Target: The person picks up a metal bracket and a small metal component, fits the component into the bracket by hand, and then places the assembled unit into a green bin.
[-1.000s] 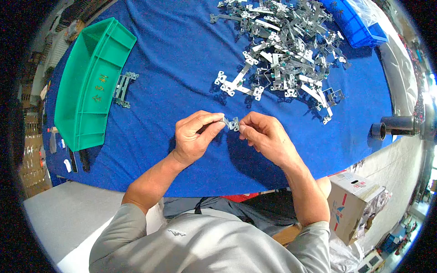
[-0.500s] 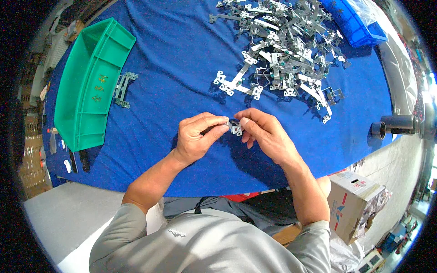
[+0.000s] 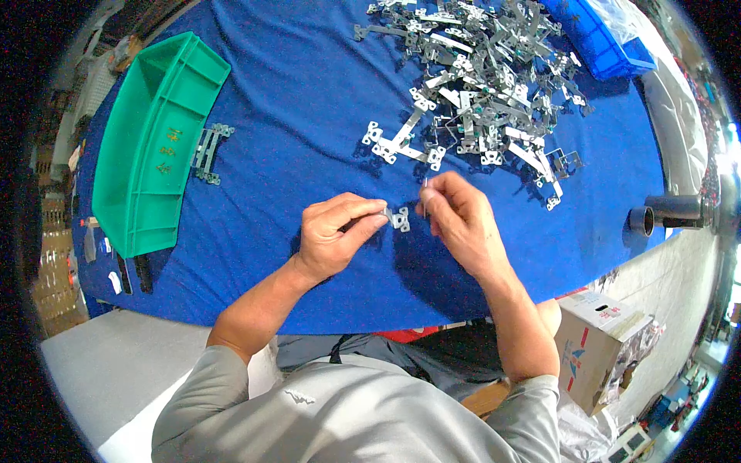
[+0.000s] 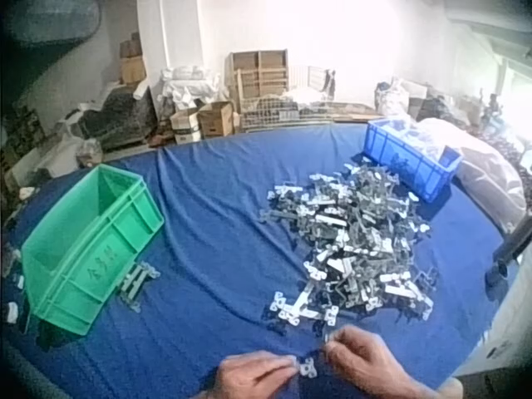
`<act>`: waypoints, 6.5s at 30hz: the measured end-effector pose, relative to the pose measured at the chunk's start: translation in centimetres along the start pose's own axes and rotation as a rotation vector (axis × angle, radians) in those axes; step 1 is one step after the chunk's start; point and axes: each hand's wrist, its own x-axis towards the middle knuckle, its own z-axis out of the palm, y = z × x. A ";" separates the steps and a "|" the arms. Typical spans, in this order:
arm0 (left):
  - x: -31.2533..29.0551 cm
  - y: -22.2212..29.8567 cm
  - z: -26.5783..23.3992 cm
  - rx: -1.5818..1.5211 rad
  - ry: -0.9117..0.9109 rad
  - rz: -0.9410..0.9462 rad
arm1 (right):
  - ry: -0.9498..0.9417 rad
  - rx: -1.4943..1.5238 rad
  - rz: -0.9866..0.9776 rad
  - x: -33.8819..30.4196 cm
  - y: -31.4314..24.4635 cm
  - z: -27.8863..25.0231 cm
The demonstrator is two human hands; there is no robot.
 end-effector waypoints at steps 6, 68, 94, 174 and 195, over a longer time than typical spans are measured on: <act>-0.2 -0.1 0.0 0.005 0.124 -0.006 | -0.236 0.016 0.179 -0.1 0.3 0.2; 0.0 0.0 -0.2 -0.010 0.098 -0.033 | -0.259 -0.023 0.139 -0.3 0.0 -0.1; 0.1 -0.4 0.4 -0.011 -0.007 0.064 | -0.217 0.027 0.033 0.0 0.8 0.0; 0.0 -0.2 0.3 -0.007 0.193 -0.158 | -0.216 -0.093 0.079 -0.5 -0.3 0.5; -0.1 -0.4 0.5 0.073 0.046 -0.042 | 0.044 0.035 -0.114 -0.1 1.6 1.1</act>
